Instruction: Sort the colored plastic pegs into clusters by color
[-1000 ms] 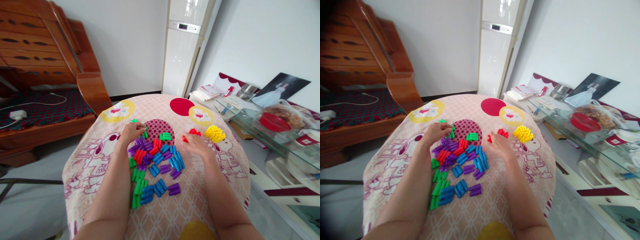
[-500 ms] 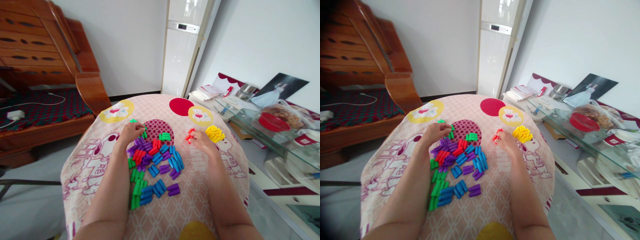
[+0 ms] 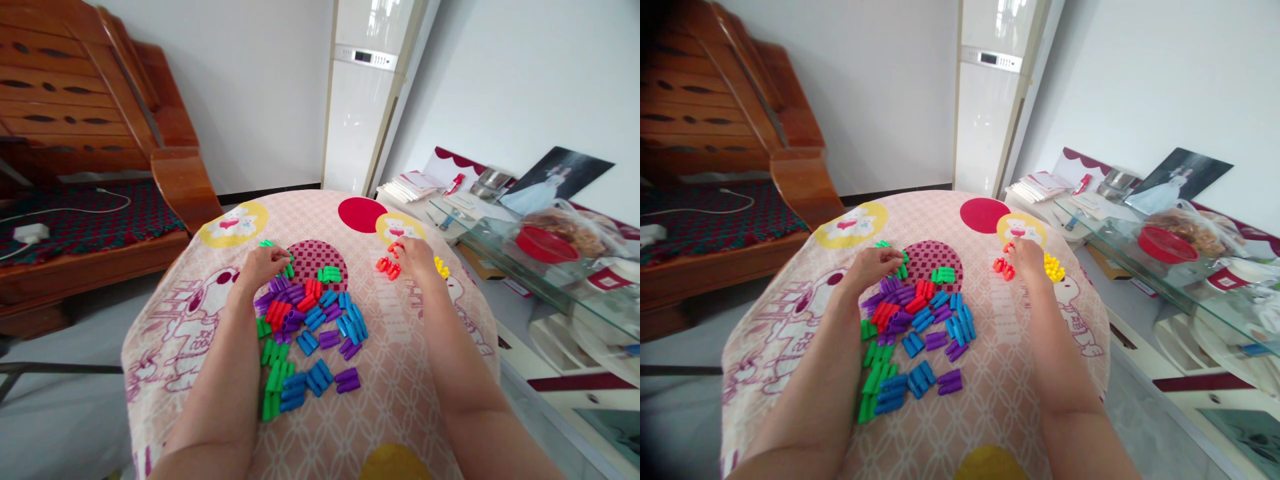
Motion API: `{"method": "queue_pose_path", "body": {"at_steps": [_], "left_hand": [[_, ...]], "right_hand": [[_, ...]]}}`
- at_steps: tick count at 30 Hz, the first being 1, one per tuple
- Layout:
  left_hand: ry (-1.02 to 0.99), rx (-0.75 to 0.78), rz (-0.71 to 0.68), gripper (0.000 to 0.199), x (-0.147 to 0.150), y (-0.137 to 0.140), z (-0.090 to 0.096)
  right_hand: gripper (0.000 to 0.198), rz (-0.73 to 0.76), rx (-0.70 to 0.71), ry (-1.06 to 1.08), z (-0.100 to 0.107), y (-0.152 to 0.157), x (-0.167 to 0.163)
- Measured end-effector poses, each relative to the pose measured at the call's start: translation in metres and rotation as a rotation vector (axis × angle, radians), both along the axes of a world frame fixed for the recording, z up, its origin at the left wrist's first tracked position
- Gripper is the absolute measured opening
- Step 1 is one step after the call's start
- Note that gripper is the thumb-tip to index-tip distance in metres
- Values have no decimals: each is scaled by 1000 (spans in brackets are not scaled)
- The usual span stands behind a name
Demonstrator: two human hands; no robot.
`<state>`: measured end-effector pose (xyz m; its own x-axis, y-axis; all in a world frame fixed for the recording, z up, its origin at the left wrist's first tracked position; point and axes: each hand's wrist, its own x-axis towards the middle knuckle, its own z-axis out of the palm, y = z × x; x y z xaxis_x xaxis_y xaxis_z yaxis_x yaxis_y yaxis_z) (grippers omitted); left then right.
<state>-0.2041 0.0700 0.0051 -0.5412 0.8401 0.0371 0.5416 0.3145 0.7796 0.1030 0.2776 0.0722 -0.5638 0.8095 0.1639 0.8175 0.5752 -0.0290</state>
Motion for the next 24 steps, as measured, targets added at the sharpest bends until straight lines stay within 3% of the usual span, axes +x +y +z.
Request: {"method": "queue_pose_path", "body": {"at_steps": [5,12,19,21,24], "left_hand": [[32,-5,5,28,-2,0,-2],[21,-11,4,29,-1,-1,0],[31,-4,-5,31,1,-1,1],[47,-2,-6,31,1,-1,1],[48,-6,-5,31,0,-1,0]], "right_hand": [[31,51,-47,-215,-4,11,-11],[40,132,-102,-308,-11,11,-11],[37,33,1,93,-4,-4,2],[32,116,-21,228,-5,-25,-1],[24,364,-141,372,-16,-67,-18]]}}
